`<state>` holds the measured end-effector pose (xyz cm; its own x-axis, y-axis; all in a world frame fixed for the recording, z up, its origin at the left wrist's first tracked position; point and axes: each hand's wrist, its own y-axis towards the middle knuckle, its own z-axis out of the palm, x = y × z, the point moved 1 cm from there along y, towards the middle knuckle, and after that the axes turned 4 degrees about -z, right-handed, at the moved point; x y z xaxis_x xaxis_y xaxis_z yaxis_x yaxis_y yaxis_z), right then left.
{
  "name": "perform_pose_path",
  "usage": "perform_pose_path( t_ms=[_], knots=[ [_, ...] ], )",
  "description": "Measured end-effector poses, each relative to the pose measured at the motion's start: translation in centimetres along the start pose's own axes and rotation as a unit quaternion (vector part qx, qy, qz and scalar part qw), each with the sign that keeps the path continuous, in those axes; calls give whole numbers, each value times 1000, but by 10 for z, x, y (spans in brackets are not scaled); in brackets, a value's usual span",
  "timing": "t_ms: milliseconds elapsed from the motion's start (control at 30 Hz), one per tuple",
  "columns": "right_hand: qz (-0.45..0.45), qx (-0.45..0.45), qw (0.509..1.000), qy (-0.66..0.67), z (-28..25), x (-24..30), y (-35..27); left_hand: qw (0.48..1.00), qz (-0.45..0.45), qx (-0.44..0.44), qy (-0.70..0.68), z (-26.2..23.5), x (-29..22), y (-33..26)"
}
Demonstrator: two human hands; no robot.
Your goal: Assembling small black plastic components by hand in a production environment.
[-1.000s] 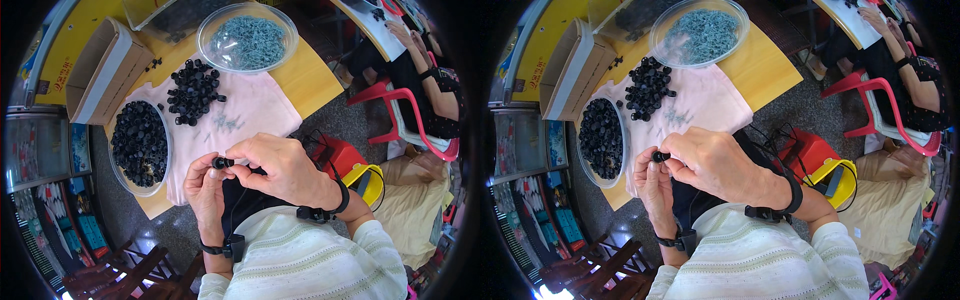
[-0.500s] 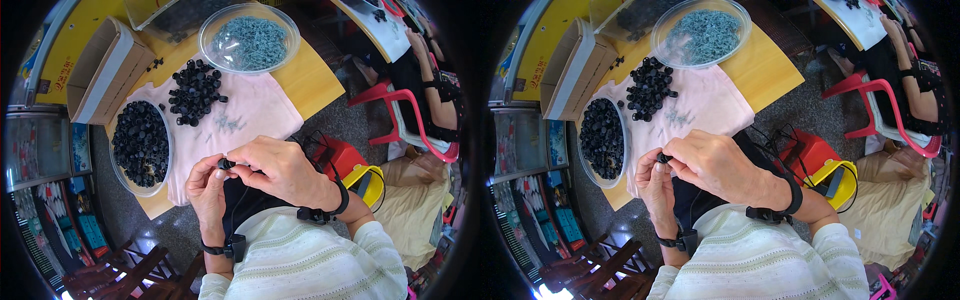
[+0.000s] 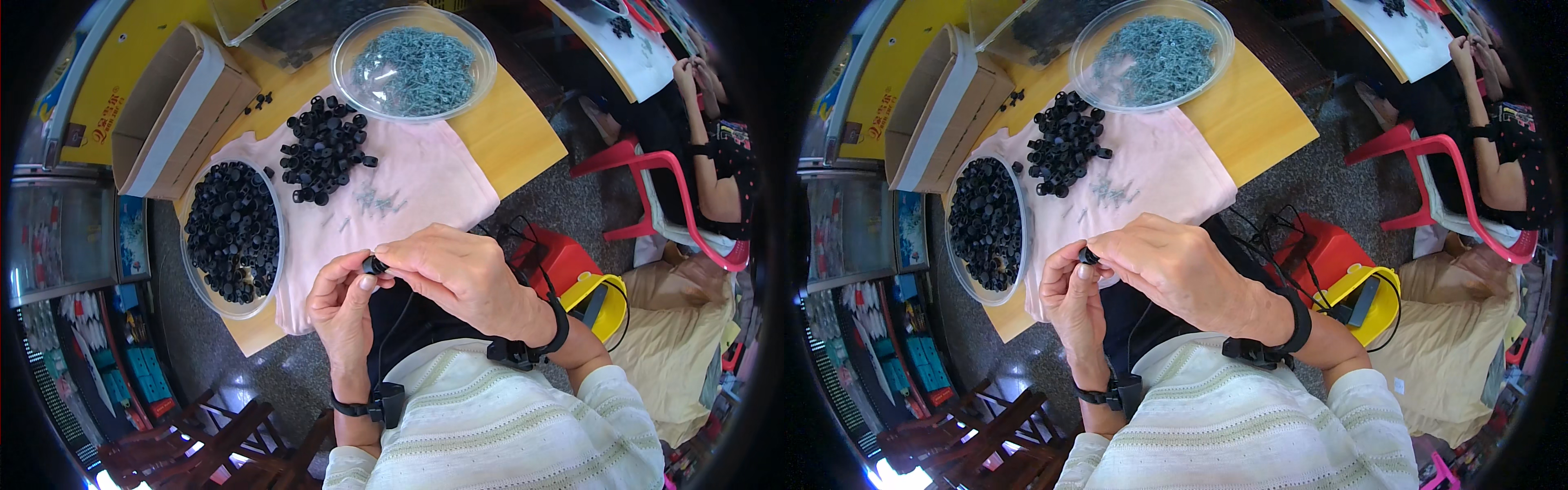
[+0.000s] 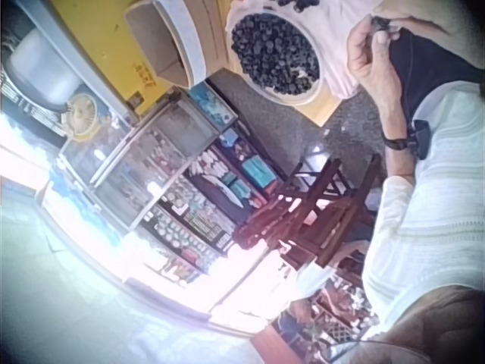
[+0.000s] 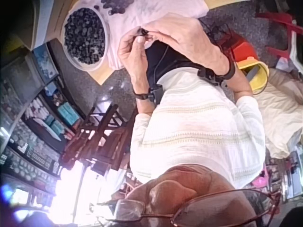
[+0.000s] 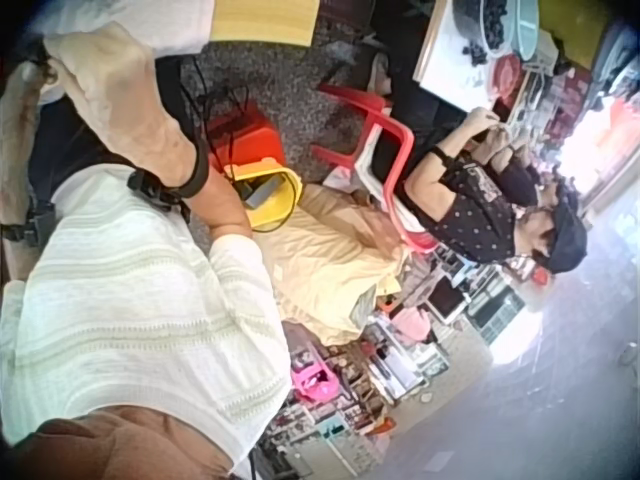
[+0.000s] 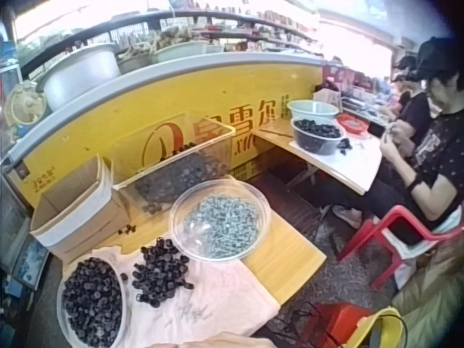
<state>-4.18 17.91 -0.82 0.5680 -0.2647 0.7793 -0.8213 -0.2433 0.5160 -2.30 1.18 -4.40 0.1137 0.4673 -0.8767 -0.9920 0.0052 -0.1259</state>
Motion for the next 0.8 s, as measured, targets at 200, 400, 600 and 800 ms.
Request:
perform_pose_path(
  t_ms=[200, 400, 600, 800],
  knots=[
    [-33, -30, 999, -14, 2, -4, -2, 1000, 8, 7, 11, 3, 1, 1],
    [-30, -37, 999, -22, 4, -5, -2, 999, 40, 7, 31, 5, 4, 2],
    [-23, -52, 998, -37, 6, -7, -3, 999, 16, -25, 29, 14, 5, 2],
    [15, -58, 998, -35, 12, -7, -5, 998, -10, -51, 32, 9, 13, 2]
  ],
)
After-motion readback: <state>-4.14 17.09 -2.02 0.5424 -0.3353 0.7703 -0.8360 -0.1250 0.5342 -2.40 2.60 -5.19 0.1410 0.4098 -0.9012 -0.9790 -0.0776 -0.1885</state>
